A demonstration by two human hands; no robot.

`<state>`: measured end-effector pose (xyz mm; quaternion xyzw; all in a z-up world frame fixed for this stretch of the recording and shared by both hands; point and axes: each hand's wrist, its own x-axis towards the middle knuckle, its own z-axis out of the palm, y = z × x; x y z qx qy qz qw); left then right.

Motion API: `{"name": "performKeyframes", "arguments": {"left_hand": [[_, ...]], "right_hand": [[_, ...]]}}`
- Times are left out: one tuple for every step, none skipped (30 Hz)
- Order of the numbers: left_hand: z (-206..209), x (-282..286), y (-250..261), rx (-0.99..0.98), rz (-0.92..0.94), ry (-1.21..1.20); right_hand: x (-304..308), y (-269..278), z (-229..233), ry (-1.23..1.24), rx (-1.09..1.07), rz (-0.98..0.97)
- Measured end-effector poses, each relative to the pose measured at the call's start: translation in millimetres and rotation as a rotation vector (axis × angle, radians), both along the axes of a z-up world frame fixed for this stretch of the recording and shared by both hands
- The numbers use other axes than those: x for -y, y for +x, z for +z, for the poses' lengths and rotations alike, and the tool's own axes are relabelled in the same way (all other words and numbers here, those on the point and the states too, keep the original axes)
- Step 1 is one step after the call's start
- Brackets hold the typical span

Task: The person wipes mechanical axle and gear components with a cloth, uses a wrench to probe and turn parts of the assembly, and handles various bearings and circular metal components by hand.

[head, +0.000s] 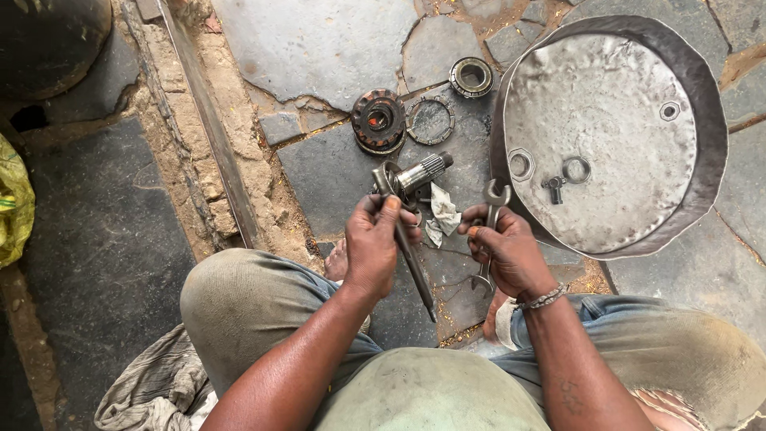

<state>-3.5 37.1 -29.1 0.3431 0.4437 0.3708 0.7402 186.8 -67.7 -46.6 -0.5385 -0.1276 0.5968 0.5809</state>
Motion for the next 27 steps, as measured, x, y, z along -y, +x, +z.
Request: {"name": "performKeyframes", "arguments": {"left_hand": [[-0.3, -1.3, -1.4, 0.013, 0.007, -0.001], [0.1, -2.7, -1.4, 0.027, 0.012, 0.0], [1.3, -3.0, -1.4, 0.017, 0.0, -0.024], [3.0, -2.2, -2.7, 0.006, -0.01, -0.048], [4.6, -1.8, -3.5, -0.005, -0.021, -0.073], [5.7, -1.1, -3.1, 0.014, -0.021, -0.092], [6.3, -0.3, -1.9, 0.033, -0.021, -0.111], [6.9, 0.2, -1.1, 0.053, -0.022, -0.129], [7.7, 0.7, -1.1, 0.068, -0.022, -0.125], [8.5, 0.5, -1.1, 0.083, -0.022, -0.119], [9.5, 0.3, -1.1, 0.098, -0.022, -0.113], [10.5, 0.3, -1.0, 0.099, -0.021, -0.119], [11.6, 0.6, -0.8, 0.1, -0.021, -0.125], [12.9, 0.3, -0.3, 0.1, -0.021, -0.132], [14.2, -0.9, 0.5, 0.101, -0.018, -0.131], [15.3, -1.0, 0.9, 0.1, -0.015, -0.133], [16.4, -0.5, 1.0, 0.099, -0.012, -0.136], [17.8, -0.4, 1.2, 0.102, -0.009, -0.137], [18.9, -0.2, 1.4, 0.105, -0.006, -0.138], [19.8, -0.2, 1.7, 0.108, -0.002, -0.139], [20.6, 0.6, 1.2, 0.084, -0.034, -0.087], [21.3, 2.0, 0.0, 0.061, -0.066, -0.036], [21.8, 3.1, -0.5, 0.037, -0.097, 0.016], [22.1, 3.8, -0.8, 0.032, -0.129, 0.028], [22.6, 4.5, -0.9, 0.028, -0.16, 0.041], [23.4, 5.2, -1.1, 0.023, -0.192, 0.053], [24.6, 5.7, -0.9, 0.049, -0.221, 0.041]], "right_hand": [[-0.1, -2.2, -0.1, -0.032, 0.023, 0.038], [-0.6, -3.9, 0.8, -0.063, 0.048, 0.074], [-0.8, -7.4, 1.8, -0.122, 0.099, 0.155], [-0.6, -13.6, 2.1, -0.181, 0.148, 0.238], [-0.7, -19.5, 1.4, -0.24, 0.197, 0.321], [-0.1, -24.9, -0.8, -0.217, 0.185, 0.35], [1.0, -30.0, -4.4, -0.193, 0.173, 0.38], [2.9, -33.3, -8.7, -0.17, 0.162, 0.408], [4.7, -35.2, -13.6, -0.135, 0.092, 0.403], [5.2, -36.5, -18.6, -0.098, 0.023, 0.398], [6.3, -36.8, -22.7, -0.061, -0.046, 0.392], [7.5, -36.6, -25.3, -0.051, -0.077, 0.383], [8.3, -36.3, -26.7, -0.042, -0.108, 0.373], [8.6, -35.9, -26.9, -0.033, -0.139, 0.362], [8.3, -35.3, -26.3, -0.029, -0.135, 0.361], [9.3, -35.3, -25.1, -0.028, -0.131, 0.359], [10.0, -35.7, -23.6, -0.026, -0.128, 0.358], [9.6, -36.5, -22.0, -0.023, -0.101, 0.36], [9.3, -37.3, -20.3, -0.02, -0.074, 0.362], [9.2, -38.3, -18.4, -0.017, -0.047, 0.364], [9.6, -39.7, -16.4, -0.016, -0.02, 0.349], [10.3, -41.2, -14.4, -0.015, 0.008, 0.333], [10.5, -42.0, -12.4, -0.015, 0.036, 0.317], [10.7, -41.7, -10.1, -0.012, 0.015, 0.302], [10.9, -40.6, -7.4, -0.009, -0.006, 0.287], [10.4, -40.3, -4.6, -0.006, -0.028, 0.272], [10.1, -39.7, -1.2, 0.018, -0.098, 0.224]]}}
